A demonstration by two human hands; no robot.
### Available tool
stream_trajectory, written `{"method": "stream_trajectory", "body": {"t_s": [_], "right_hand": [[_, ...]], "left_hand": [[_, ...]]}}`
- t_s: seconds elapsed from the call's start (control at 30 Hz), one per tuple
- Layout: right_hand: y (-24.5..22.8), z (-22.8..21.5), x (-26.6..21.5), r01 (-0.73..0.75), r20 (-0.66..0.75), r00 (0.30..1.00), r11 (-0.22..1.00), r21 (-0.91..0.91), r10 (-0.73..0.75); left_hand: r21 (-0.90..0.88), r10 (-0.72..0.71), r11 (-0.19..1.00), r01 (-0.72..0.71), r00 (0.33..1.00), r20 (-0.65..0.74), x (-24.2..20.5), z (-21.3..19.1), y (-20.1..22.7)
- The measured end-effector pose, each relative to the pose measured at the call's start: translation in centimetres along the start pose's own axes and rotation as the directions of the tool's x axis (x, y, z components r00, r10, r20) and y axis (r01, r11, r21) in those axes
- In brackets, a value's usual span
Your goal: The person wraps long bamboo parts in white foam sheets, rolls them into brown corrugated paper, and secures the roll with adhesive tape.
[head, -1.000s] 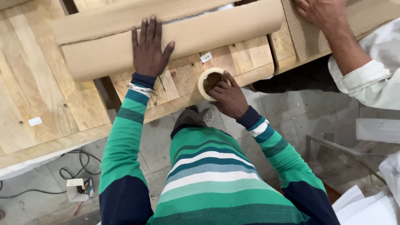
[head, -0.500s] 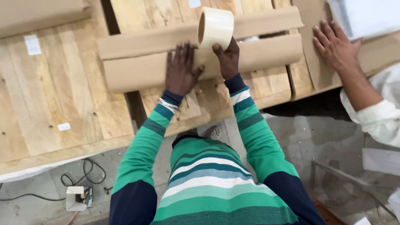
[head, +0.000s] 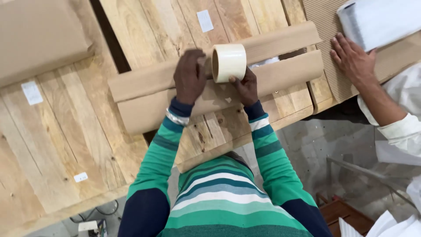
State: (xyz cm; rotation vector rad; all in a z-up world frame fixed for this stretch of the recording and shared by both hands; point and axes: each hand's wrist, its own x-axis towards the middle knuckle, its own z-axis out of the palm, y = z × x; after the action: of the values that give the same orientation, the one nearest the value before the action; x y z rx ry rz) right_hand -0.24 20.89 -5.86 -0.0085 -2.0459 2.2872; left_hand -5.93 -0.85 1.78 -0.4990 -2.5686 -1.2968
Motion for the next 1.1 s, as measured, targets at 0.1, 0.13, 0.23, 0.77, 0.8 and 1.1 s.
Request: {"method": "stream_trajectory", "body": {"t_s": [0.1, 0.13, 0.23, 0.77, 0.8, 1.1], "right_hand": [[0.0, -0.1, -0.4, -0.014, -0.026, 1.000, 0.999, -0.042, 0.013], [0.0, -0.2, -0.6, -0.023, -0.025, 0.999, 0.998, -0.056, 0.022], [-0.7, 0.3, -0.7, -0.005, -0.023, 1.000, 0.996, -0.087, 0.003], [-1.9, -2.5, -0.3, 0.131, -0.166, 0.984, 0.366, 0.921, 0.064], [-1.8, -2.6, -0.5, 0.132, -0.161, 0.984, 0.295, 0.946, 0.077], [-5.2, 1.1, -0.3, 0.140, -0.349, 0.867, 0.498, 0.856, 0.356]], "left_hand": [[-0.254, -0.021, 0.967, -0.002, 0.996, -0.089, 4.7, 2.5, -2.7], [-0.411, -0.067, 0.911, 0.032, 0.995, -0.071, 6.1, 3.9, -3.9], [-0.759, -0.139, 0.645, 0.092, 0.990, 0.001, 7.1, 8.7, -7.1], [-0.280, -0.121, 0.939, 0.202, 0.952, 0.281, 7.1, 6.4, -3.9], [-0.261, -0.118, 0.946, 0.192, 0.954, 0.275, 7.2, 6.4, -3.7], [-0.265, -0.134, 0.942, 0.204, 0.956, 0.261, 7.1, 6.2, -3.8]]}}
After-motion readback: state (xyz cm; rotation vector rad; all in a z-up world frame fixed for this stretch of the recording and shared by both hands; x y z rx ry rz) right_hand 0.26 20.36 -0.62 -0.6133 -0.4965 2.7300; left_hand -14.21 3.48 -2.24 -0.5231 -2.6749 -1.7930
